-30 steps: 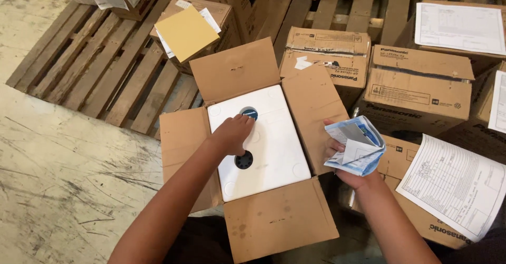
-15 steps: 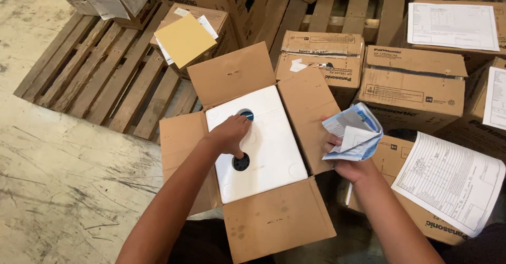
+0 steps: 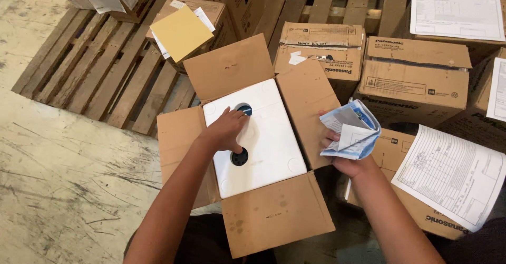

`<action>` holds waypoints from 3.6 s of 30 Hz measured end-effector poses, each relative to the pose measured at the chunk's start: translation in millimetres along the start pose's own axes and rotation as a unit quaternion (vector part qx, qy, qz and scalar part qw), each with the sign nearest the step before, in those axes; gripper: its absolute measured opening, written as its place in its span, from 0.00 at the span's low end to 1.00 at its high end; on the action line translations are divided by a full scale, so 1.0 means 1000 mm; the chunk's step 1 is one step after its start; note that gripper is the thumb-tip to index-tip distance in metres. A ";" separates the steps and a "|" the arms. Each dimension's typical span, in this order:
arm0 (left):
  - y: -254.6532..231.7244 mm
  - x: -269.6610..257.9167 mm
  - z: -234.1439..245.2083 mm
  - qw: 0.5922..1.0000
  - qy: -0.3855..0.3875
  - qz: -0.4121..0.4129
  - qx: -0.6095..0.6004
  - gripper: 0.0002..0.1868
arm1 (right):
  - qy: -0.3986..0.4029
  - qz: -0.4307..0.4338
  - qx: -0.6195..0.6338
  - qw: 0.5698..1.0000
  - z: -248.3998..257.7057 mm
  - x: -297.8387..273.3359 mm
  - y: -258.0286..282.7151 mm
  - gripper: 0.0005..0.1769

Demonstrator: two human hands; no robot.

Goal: The person inspects the contents of cardboard boxes and fills out an inspection form.

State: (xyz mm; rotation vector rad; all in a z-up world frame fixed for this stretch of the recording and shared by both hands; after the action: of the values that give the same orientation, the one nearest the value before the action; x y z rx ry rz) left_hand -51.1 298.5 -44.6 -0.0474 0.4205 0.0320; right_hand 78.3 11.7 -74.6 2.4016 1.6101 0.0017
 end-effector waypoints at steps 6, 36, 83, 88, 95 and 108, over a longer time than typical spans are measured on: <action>-0.007 -0.018 0.003 0.999 0.004 0.028 -0.028 0.54 | 0.187 -0.158 -0.055 0.968 -0.053 0.005 -0.002 0.09; -0.057 -0.105 -0.062 0.994 0.017 0.095 -0.056 0.38 | -0.087 -0.004 -0.957 0.278 -0.159 0.014 -0.080 0.19; -0.046 -0.101 -0.040 0.997 0.055 0.045 -0.040 0.39 | 0.139 -0.021 -0.978 0.154 -0.058 0.159 -0.168 0.30; -0.046 -0.100 -0.033 0.997 0.044 0.039 -0.045 0.36 | 0.121 -0.034 -0.969 0.211 -0.066 0.155 -0.161 0.27; -0.043 -0.101 -0.027 0.996 0.042 0.059 -0.055 0.33 | 0.125 -0.012 -0.980 0.153 -0.074 0.159 -0.170 0.31; -0.047 -0.093 -0.037 0.998 0.007 0.051 -0.041 0.29 | 0.132 0.004 -0.969 0.209 -0.076 0.154 -0.161 0.33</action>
State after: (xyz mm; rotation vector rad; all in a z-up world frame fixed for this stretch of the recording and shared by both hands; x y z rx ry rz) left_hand -149.3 248.0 -38.7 -0.1071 0.4344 0.1505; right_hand -19.0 225.3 -54.8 0.1175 0.2804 1.4073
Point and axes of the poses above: each hand's wrist, its own x-axis towards the middle knuckle, its own z-axis out of the back of the hand, y = z × x, the point moved 5 cm from there along x, towards the middle knuckle
